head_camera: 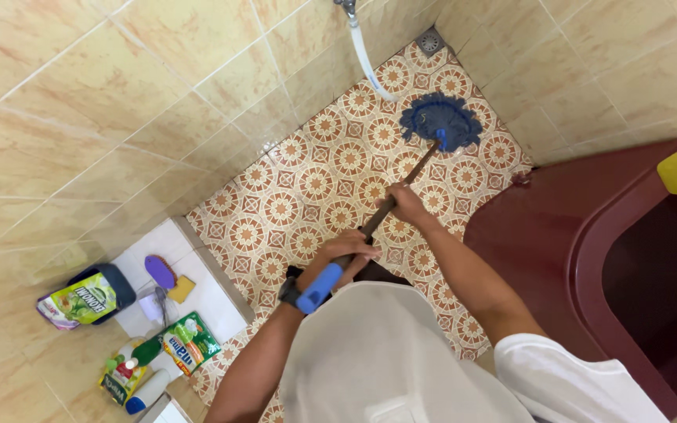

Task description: The person mops the patterned floor of a small tiled room using a blue mop, moving it around the floor area and near the walls.

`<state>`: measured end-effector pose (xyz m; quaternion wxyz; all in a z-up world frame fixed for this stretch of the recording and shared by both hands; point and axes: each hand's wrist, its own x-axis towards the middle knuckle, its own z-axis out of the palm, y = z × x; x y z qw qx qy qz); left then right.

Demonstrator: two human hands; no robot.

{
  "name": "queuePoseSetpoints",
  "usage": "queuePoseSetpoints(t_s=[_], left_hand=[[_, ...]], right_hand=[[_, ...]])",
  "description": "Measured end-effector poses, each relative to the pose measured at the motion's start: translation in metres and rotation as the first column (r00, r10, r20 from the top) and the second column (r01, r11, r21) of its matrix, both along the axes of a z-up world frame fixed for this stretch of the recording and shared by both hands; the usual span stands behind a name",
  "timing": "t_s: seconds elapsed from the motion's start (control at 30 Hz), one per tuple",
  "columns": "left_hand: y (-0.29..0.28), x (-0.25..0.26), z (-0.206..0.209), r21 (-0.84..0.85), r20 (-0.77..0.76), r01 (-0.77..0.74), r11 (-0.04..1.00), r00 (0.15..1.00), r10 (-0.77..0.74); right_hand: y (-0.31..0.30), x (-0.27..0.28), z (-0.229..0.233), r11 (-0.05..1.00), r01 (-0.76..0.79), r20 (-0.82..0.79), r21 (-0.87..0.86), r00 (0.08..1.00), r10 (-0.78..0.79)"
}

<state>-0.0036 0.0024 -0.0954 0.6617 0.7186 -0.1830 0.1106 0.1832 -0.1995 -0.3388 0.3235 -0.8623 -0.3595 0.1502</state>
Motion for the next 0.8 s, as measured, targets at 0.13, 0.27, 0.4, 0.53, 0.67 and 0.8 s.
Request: queuePoseSetpoints(t_s=[0.13, 0.27, 0.4, 0.53, 0.67, 0.8], left_hand=[[0.025, -0.018, 0.009, 0.039, -0.086, -0.053, 0.998, 0.995, 0.057], [0.046, -0.027, 0.017, -0.103, -0.147, -0.050, 0.993, 0.989, 0.035], [0.071, -0.030, 0.031, -0.085, -0.224, -0.036, 0.996, 0.974, 0.016], [0.073, -0.037, 0.037, -0.030, -0.227, -0.046, 0.998, 0.973, 0.038], [0.066, -0.046, 0.038, -0.026, -0.193, -0.005, 1.000, 0.981, 0.000], [0.061, -0.052, 0.042, -0.053, -0.240, -0.010, 0.999, 0.971, -0.003]], right_hand=[[0.023, -0.032, 0.009, 0.998, 0.068, -0.072, -0.019, 0.995, -0.069], [0.046, -0.060, 0.021, 0.984, 0.137, -0.124, 0.117, 0.985, -0.122], [0.063, -0.075, 0.036, 0.980, 0.179, -0.208, 0.086, 0.965, -0.158], [0.065, -0.088, 0.034, 0.979, 0.181, -0.174, 0.091, 0.971, -0.164], [0.058, -0.094, 0.028, 0.981, 0.162, -0.186, 0.105, 0.972, -0.140], [0.053, -0.096, 0.030, 0.983, 0.139, -0.178, 0.122, 0.977, -0.116]])
